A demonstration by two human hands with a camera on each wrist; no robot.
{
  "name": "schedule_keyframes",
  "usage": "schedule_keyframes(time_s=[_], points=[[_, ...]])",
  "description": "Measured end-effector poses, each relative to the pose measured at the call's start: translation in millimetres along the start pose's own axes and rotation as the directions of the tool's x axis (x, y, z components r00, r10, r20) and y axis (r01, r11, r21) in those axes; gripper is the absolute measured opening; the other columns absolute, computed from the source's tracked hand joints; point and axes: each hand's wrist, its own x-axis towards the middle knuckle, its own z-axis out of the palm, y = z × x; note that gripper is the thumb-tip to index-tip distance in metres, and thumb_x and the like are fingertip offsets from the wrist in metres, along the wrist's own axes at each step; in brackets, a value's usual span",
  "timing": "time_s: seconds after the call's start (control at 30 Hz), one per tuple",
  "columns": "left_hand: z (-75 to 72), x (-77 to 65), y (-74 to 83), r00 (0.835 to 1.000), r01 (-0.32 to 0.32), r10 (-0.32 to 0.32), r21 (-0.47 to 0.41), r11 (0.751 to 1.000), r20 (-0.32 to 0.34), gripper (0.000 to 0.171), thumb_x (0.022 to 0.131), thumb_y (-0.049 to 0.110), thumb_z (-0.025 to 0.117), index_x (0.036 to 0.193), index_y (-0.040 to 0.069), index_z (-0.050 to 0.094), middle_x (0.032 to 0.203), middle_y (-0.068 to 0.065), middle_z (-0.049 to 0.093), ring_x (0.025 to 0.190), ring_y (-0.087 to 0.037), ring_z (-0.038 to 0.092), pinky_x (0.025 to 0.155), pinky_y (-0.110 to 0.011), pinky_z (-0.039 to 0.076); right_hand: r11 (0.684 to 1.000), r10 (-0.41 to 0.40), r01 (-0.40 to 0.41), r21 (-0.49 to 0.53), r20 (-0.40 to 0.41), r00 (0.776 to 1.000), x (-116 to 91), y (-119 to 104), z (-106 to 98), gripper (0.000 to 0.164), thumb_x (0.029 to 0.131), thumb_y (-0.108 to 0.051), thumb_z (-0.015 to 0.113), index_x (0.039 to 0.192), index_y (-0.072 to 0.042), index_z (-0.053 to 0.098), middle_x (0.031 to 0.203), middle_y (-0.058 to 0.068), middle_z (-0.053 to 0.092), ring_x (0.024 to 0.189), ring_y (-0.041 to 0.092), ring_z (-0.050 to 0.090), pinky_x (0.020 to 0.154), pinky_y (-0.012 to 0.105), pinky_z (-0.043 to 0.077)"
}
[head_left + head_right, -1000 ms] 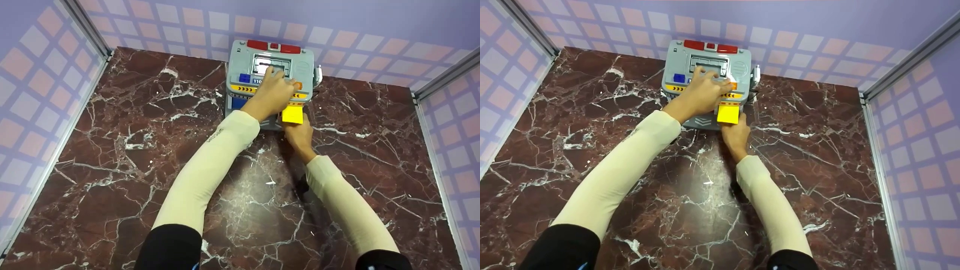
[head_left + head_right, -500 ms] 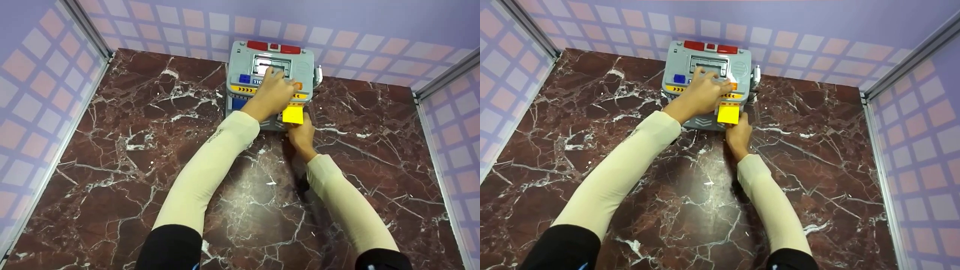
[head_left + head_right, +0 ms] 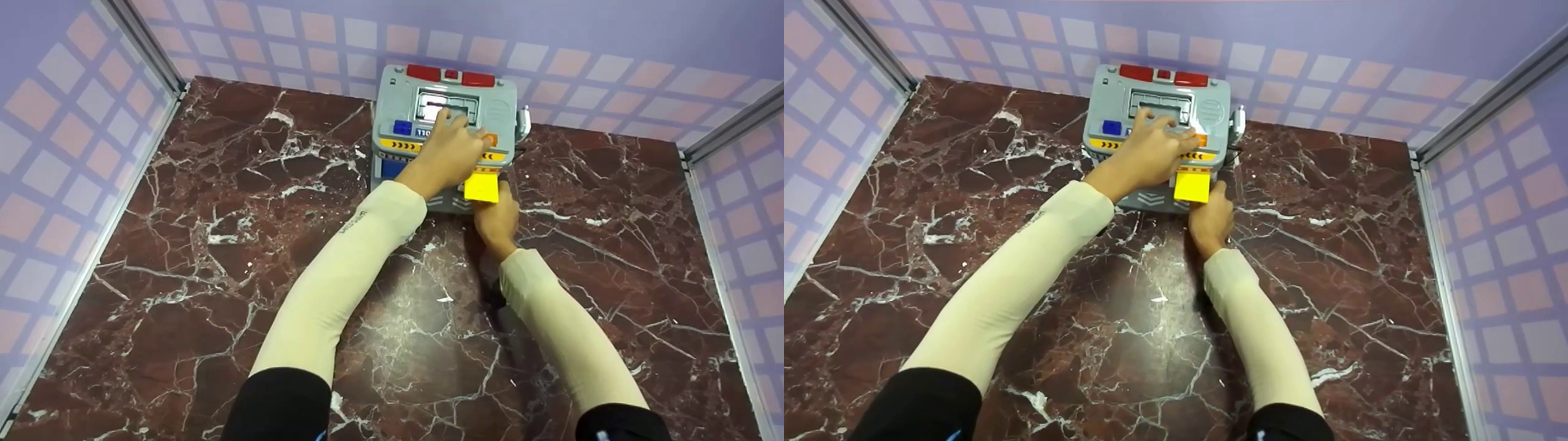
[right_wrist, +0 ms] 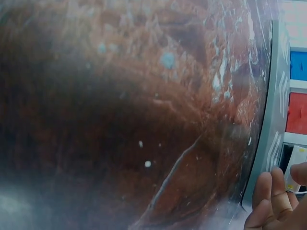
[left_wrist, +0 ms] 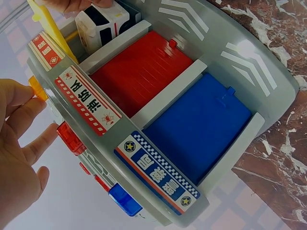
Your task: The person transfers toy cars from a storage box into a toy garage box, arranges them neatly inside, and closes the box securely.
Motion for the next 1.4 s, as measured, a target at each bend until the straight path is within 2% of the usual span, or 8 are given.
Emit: schedule_keyframes(time_s=[0.2, 0.37, 0.63, 0.97, 1.1, 1.27, 1.33, 1.4], points=[[0.4, -0.1, 0.4, 1.0, -0.002, 0.002, -0.001, 1.0, 0.008, 0.041, 0.105, 0.019, 0.044, 0.144, 0.022, 0.054, 0.151, 0.002, 0.051, 0.135, -0.031, 0.044, 0.116, -0.055, 0.021, 0.999, 0.03, -0.03, -0.016, 0.016, 0.999, 4, 5, -1, 0.038, 0.09, -0.027, 0.059, 0.119, -0.004, 0.057, 0.113, 0.026, 0.067, 0.105, 0.047, 0.063, 0.087, 0.06, 0.047], [-0.6, -0.4, 0.5, 1.0, 0.0, 0.0, -0.003, 1.0, 0.015, 0.041, 0.105, 0.018, 0.044, 0.145, 0.022, 0.053, 0.152, 0.002, 0.05, 0.136, -0.031, 0.043, 0.116, -0.054, 0.021, 0.999, 0.03, -0.029, -0.018, 0.017, 0.999, 6, 4, -2, 0.036, 0.091, -0.028, 0.057, 0.117, -0.004, 0.057, 0.112, 0.026, 0.067, 0.105, 0.047, 0.063, 0.087, 0.06, 0.048], [-2.8, -1.1, -0.1, 0.999, 0.011, -0.009, -0.029, 1.0, 0.051, 0.046, 0.104, 0.015, 0.043, 0.149, 0.023, 0.048, 0.157, 0.002, 0.043, 0.145, -0.032, 0.034, 0.118, -0.055, 0.016, 1.0, 0.028, -0.028, -0.014, 0.017, 0.999, 8, 4, 0, 0.036, 0.091, -0.028, 0.056, 0.117, -0.003, 0.057, 0.111, 0.026, 0.067, 0.104, 0.047, 0.062, 0.088, 0.059, 0.047], [0.3, -0.2, 0.2, 1.0, -0.004, 0.004, -0.007, 1.0, -0.003, 0.044, 0.102, 0.017, 0.047, 0.146, 0.022, 0.053, 0.153, 0.002, 0.048, 0.137, -0.032, 0.043, 0.116, -0.056, 0.021, 0.999, 0.018, -0.019, -0.034, -0.003, 1.0, 11, 5, -1, 0.033, 0.089, -0.027, 0.057, 0.112, -0.003, 0.057, 0.11, 0.027, 0.067, 0.105, 0.048, 0.063, 0.086, 0.06, 0.048], [0.0, -0.3, 0.8, 1.0, -0.012, 0.012, -0.007, 1.0, -0.016, 0.042, 0.103, 0.016, 0.047, 0.144, 0.022, 0.054, 0.153, 0.002, 0.049, 0.137, -0.032, 0.044, 0.115, -0.055, 0.021, 0.999, -0.036, 0.036, -0.028, 0.016, 0.999, 12, 8, -6, 0.033, 0.087, -0.02, 0.058, 0.112, 0.0, 0.057, 0.107, 0.027, 0.067, 0.101, 0.049, 0.062, 0.086, 0.059, 0.048], [-0.1, -0.8, -0.4, 1.0, -0.004, 0.004, -0.006, 1.0, -0.015, 0.041, 0.104, 0.016, 0.046, 0.143, 0.022, 0.055, 0.152, 0.003, 0.05, 0.137, -0.031, 0.044, 0.115, -0.054, 0.022, 0.993, -0.116, 0.116, 0.004, 0.095, 0.989, 15, 15, -14, 0.028, 0.09, -0.012, 0.059, 0.114, 0.002, 0.059, 0.098, 0.021, 0.071, 0.08, 0.036, 0.069, 0.068, 0.042, 0.058], [-0.1, -0.7, -0.8, 1.0, -0.002, 0.002, -0.004, 1.0, -0.008, 0.041, 0.103, 0.016, 0.047, 0.143, 0.022, 0.056, 0.151, 0.003, 0.051, 0.136, -0.031, 0.045, 0.115, -0.054, 0.022, 0.991, -0.135, 0.133, 0.025, 0.085, 0.987, 15, 17, -20, 0.024, 0.091, -0.009, 0.059, 0.112, 0.001, 0.062, 0.093, 0.017, 0.072, 0.072, 0.028, 0.068, 0.061, 0.032, 0.056], [-0.1, -0.2, -0.8, 1.0, -0.002, 0.002, -0.002, 1.0, 0.003, 0.042, 0.103, 0.016, 0.048, 0.143, 0.022, 0.055, 0.152, 0.002, 0.05, 0.136, -0.031, 0.044, 0.115, -0.054, 0.022, 0.986, -0.162, 0.16, 0.055, 0.033, 0.986, 15, 18, -28, 0.019, 0.094, -0.01, 0.06, 0.109, 0.0, 0.064, 0.091, 0.014, 0.071, 0.071, 0.023, 0.065, 0.063, 0.028, 0.052]])
